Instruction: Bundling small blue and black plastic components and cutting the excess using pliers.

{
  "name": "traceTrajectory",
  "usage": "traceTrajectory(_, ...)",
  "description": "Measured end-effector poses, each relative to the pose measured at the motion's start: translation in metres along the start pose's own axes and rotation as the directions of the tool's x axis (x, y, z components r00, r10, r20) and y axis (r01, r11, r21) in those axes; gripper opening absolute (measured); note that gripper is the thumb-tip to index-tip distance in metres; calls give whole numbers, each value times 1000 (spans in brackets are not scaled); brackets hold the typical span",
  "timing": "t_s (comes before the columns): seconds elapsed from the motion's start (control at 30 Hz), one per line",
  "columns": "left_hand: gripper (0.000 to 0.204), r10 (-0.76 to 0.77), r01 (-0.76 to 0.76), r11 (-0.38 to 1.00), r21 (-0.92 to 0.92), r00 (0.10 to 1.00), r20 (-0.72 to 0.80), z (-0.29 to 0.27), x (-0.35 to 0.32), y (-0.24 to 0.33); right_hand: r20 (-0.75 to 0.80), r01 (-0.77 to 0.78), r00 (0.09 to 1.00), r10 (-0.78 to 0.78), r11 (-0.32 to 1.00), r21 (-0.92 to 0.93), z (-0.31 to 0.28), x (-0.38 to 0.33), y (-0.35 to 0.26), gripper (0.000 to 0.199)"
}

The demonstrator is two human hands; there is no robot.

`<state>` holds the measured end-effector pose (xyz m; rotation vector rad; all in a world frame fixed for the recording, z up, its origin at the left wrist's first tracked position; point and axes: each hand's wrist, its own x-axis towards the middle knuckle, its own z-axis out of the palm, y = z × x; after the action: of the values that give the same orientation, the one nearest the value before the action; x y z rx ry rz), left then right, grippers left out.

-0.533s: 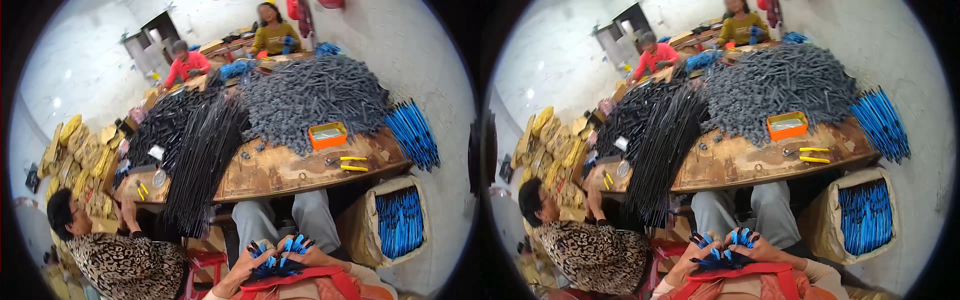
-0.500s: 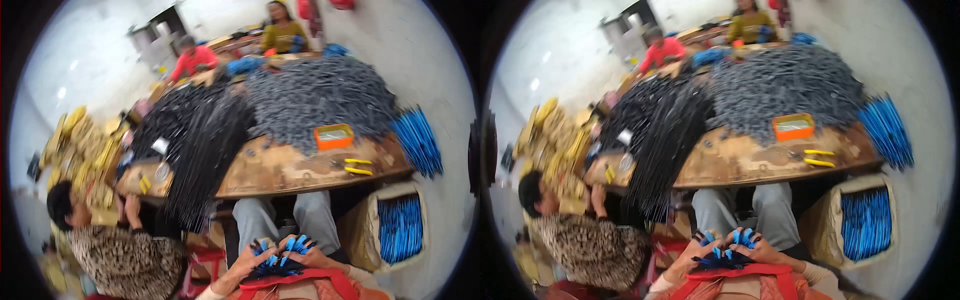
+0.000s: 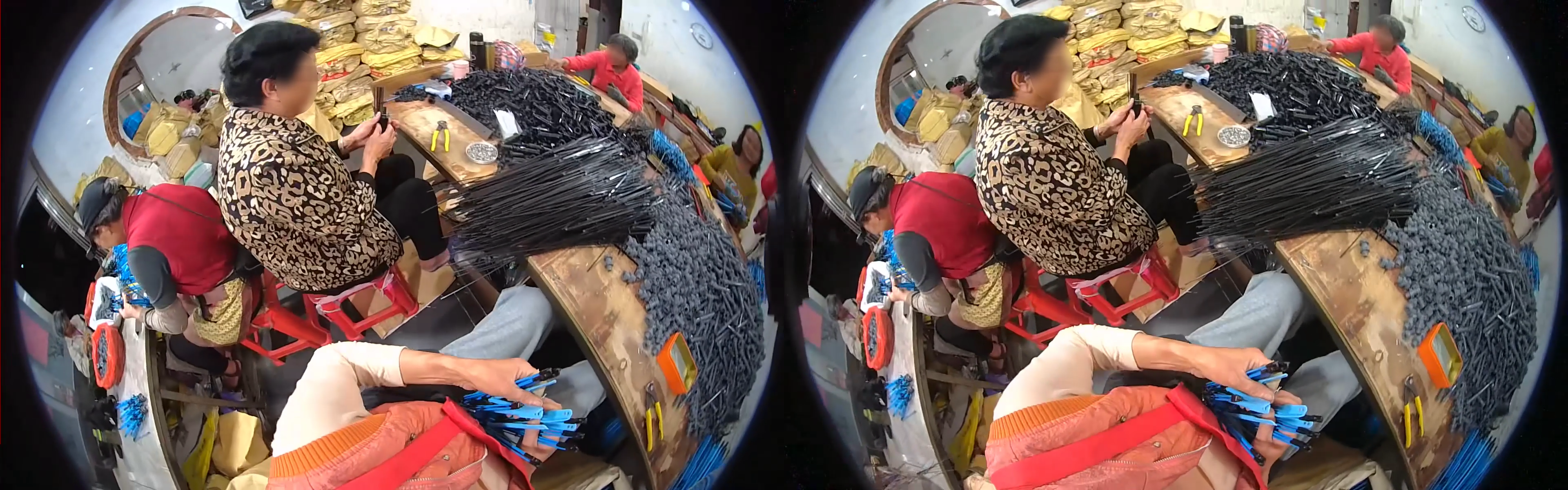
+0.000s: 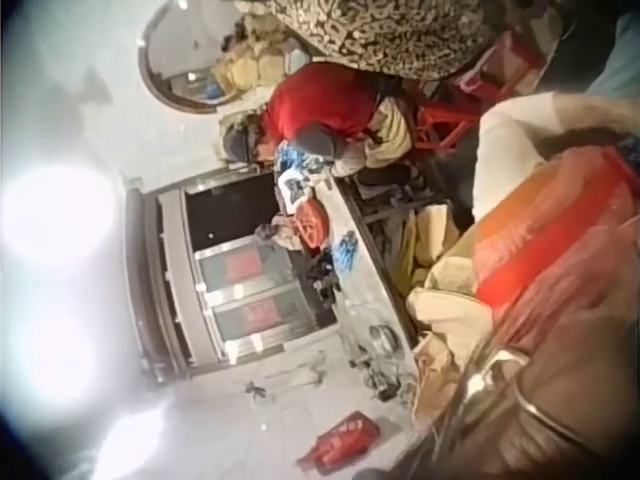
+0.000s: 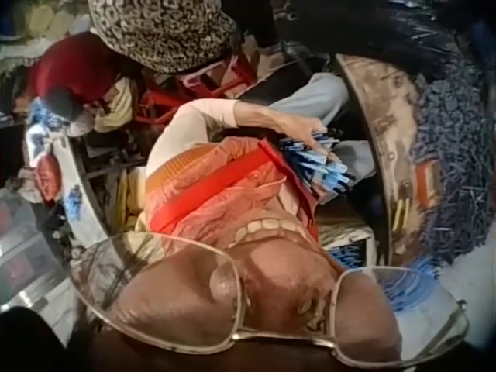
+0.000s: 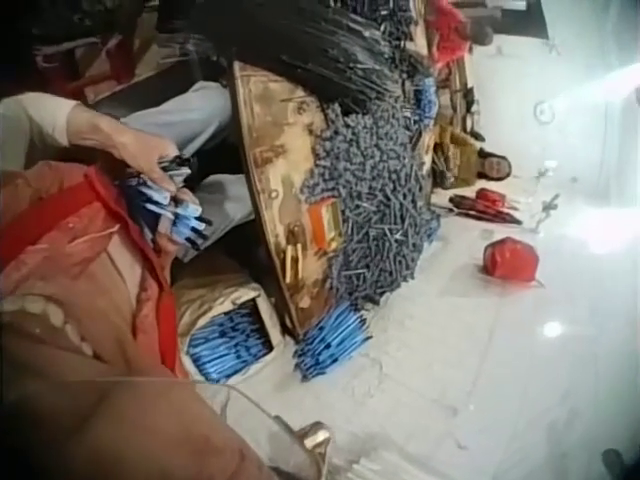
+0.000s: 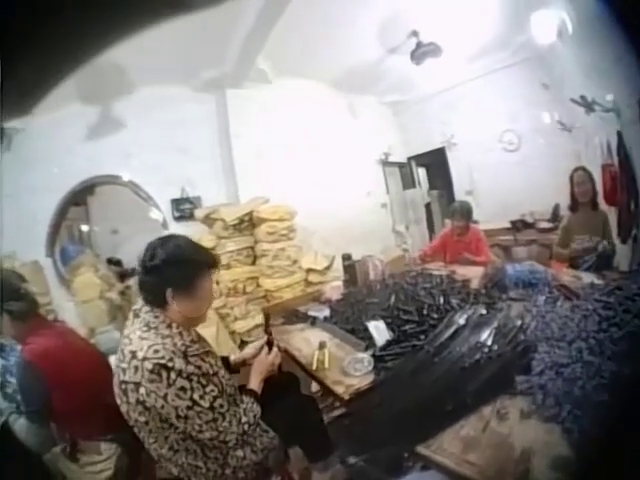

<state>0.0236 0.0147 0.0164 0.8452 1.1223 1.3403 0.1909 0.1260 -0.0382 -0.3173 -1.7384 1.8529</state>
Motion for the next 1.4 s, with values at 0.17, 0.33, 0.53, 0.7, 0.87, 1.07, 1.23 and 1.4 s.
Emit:
traceTrajectory(0.17,34,-114,85,940,329,991,70,-2,13,17,-82,-111,990,116,992,66,-12,-15,17,18)
traceTrajectory(0.33,13,-189,189,982,-10,982,5,-16,-13,13,36,-24,999,25,999,-30,22,8,-29,12)
traceTrajectory(0.53,11,-236,235,971,37,972,17,5,19,24,-17,-66,998,65,998,-10,0,0,-40,12)
traceTrajectory(0.7,13,-301,307,949,-72,950,89,-8,25,19,295,-350,922,250,864,363,-15,13,-33,15)
traceTrajectory(0.87,19,-333,338,938,-78,941,64,-11,37,11,398,-378,895,201,815,440,-37,26,-4,21)
traceTrajectory(1.07,24,-415,407,898,-169,910,-16,-11,54,11,305,-348,931,201,739,576,-38,29,16,23)
traceTrajectory(1.23,29,-402,400,901,-166,915,23,-23,71,-8,177,-322,946,271,734,598,-41,30,21,22)
traceTrajectory(1.4,34,-353,348,930,-120,935,-23,-22,88,-10,108,-283,950,294,659,697,-50,38,31,22)
